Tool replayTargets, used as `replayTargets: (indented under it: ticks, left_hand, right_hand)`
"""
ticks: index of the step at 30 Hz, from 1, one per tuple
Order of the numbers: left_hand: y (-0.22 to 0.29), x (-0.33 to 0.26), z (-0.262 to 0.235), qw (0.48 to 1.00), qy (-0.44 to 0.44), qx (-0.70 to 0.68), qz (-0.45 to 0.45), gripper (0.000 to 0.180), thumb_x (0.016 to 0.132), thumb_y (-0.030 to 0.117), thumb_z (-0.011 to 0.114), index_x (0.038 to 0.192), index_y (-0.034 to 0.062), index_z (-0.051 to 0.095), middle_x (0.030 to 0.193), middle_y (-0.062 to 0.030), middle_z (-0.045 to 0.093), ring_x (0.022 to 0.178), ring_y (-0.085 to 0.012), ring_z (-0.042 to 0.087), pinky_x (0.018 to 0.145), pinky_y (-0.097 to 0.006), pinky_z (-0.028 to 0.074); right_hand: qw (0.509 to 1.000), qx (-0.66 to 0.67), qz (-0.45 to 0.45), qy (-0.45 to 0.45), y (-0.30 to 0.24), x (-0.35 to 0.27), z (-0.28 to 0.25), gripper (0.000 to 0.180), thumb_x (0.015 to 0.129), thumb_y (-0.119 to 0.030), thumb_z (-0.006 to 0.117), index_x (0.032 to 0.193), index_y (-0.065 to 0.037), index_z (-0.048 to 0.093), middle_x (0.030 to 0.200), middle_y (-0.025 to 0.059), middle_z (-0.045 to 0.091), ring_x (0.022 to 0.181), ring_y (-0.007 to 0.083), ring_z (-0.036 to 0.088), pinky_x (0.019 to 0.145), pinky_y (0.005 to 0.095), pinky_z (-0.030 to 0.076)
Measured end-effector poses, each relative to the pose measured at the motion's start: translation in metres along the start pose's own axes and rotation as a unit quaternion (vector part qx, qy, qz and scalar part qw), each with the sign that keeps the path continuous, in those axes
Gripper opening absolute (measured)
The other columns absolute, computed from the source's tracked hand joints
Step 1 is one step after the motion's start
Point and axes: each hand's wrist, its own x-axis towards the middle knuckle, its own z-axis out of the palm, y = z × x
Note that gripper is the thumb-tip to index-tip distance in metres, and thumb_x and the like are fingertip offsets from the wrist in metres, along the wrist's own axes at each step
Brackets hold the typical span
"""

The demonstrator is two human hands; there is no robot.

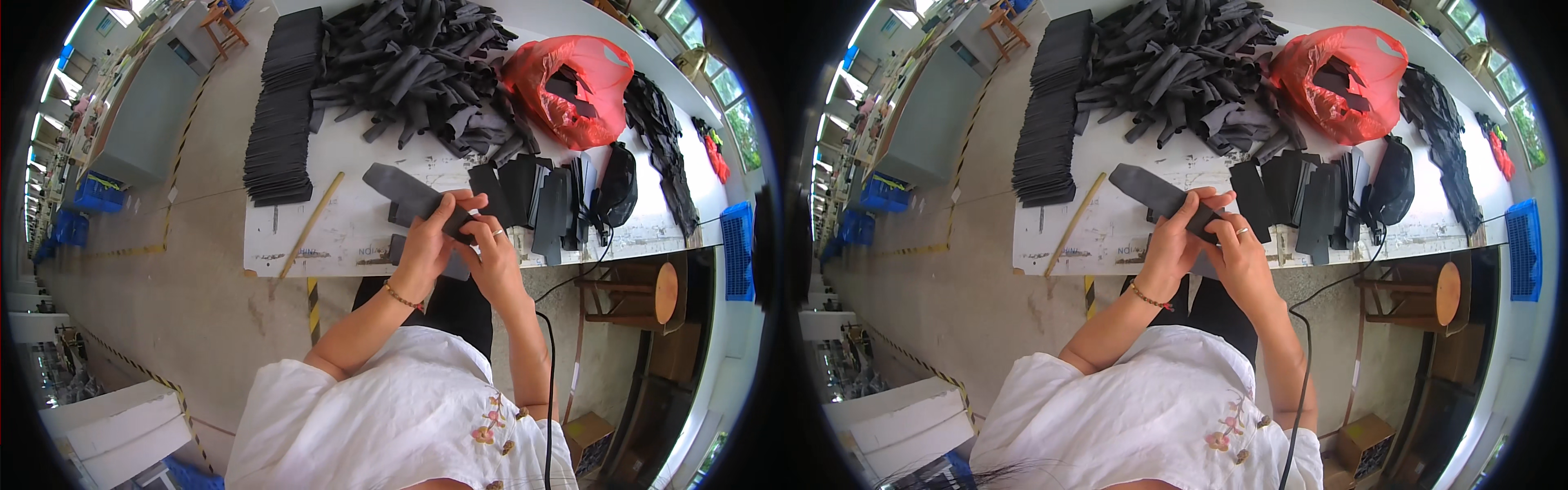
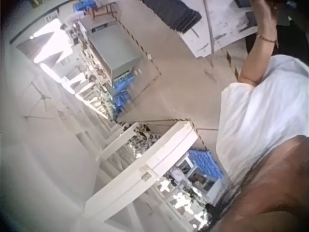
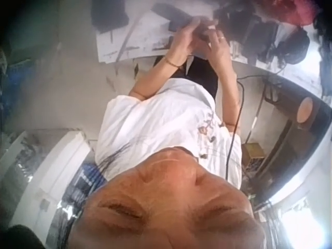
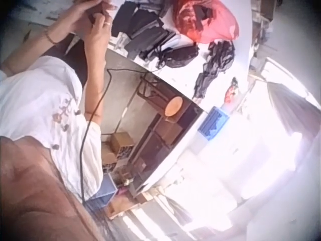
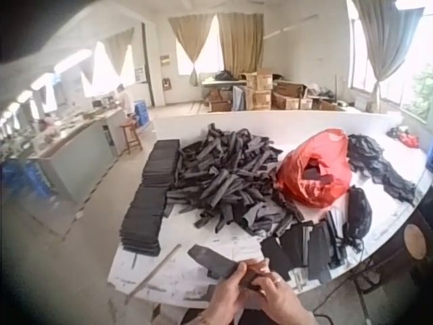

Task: Manually matching and assembling black foam or rubber strips at a workbench.

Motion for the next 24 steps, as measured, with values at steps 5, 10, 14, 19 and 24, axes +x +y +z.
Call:
replayTargets:
  ticks: [5, 10, 14, 19, 24]
  left_hand:
    - [0.021, 0.004, 0.016, 0.990, 0.079, -0.030, 0.112, 0.034, 0.100, 0.028, 0.053, 0.117, -0.0015, 0.056, 0.106, -0.0184, 0.067, 0.108, -0.0308, 0.063, 0.095, -0.040, 0.049]
    - [0.007, 0.004, 0.019, 0.990, 0.026, -0.023, 0.136, 0.034, 0.100, 0.029, 0.053, 0.114, -0.0021, 0.057, 0.101, -0.0168, 0.067, 0.101, -0.0316, 0.066, 0.095, -0.041, 0.049]
    - [0.005, 0.002, 0.017, 0.989, 0.019, -0.025, 0.147, 0.035, 0.099, 0.030, 0.054, 0.114, -0.0017, 0.057, 0.102, -0.0162, 0.068, 0.102, -0.0309, 0.066, 0.095, -0.040, 0.049]
    - [0.003, 0.003, 0.013, 0.988, 0.026, -0.031, 0.151, 0.035, 0.099, 0.030, 0.054, 0.114, -0.0014, 0.058, 0.102, -0.0155, 0.068, 0.102, -0.0308, 0.066, 0.096, -0.040, 0.049]
    - [0.003, 0.003, 0.013, 0.986, 0.039, -0.035, 0.157, 0.035, 0.102, 0.029, 0.048, 0.117, -0.0015, 0.055, 0.101, -0.0146, 0.068, 0.105, -0.0316, 0.065, 0.097, -0.040, 0.049]
  right_hand:
    - [0.998, 0.049, -0.029, -0.028, 0.013, 0.004, -0.009, 0.018, 0.080, 0.002, 0.070, 0.092, -0.001, 0.057, 0.098, 0.0148, 0.059, 0.075, 0.0309, 0.062, 0.062, 0.0352, 0.050]
    - [0.996, 0.083, -0.044, -0.002, 0.014, 0.011, -0.002, 0.014, 0.081, 0.003, 0.069, 0.087, 0.000, 0.058, 0.092, 0.0130, 0.061, 0.070, 0.0272, 0.061, 0.060, 0.0314, 0.049]
    - [0.995, 0.095, -0.040, -0.003, 0.008, 0.015, 0.001, 0.013, 0.080, 0.004, 0.070, 0.086, 0.000, 0.058, 0.089, 0.0117, 0.061, 0.071, 0.0267, 0.061, 0.060, 0.0317, 0.048]
    - [0.995, 0.099, -0.031, -0.003, 0.010, 0.017, 0.005, 0.012, 0.080, 0.003, 0.069, 0.085, 0.000, 0.059, 0.088, 0.0112, 0.061, 0.070, 0.0267, 0.061, 0.060, 0.0324, 0.048]
    - [0.993, 0.114, -0.005, 0.008, 0.006, 0.017, 0.010, 0.010, 0.080, 0.004, 0.069, 0.084, 0.000, 0.060, 0.086, 0.0113, 0.062, 0.070, 0.0264, 0.061, 0.060, 0.0317, 0.047]
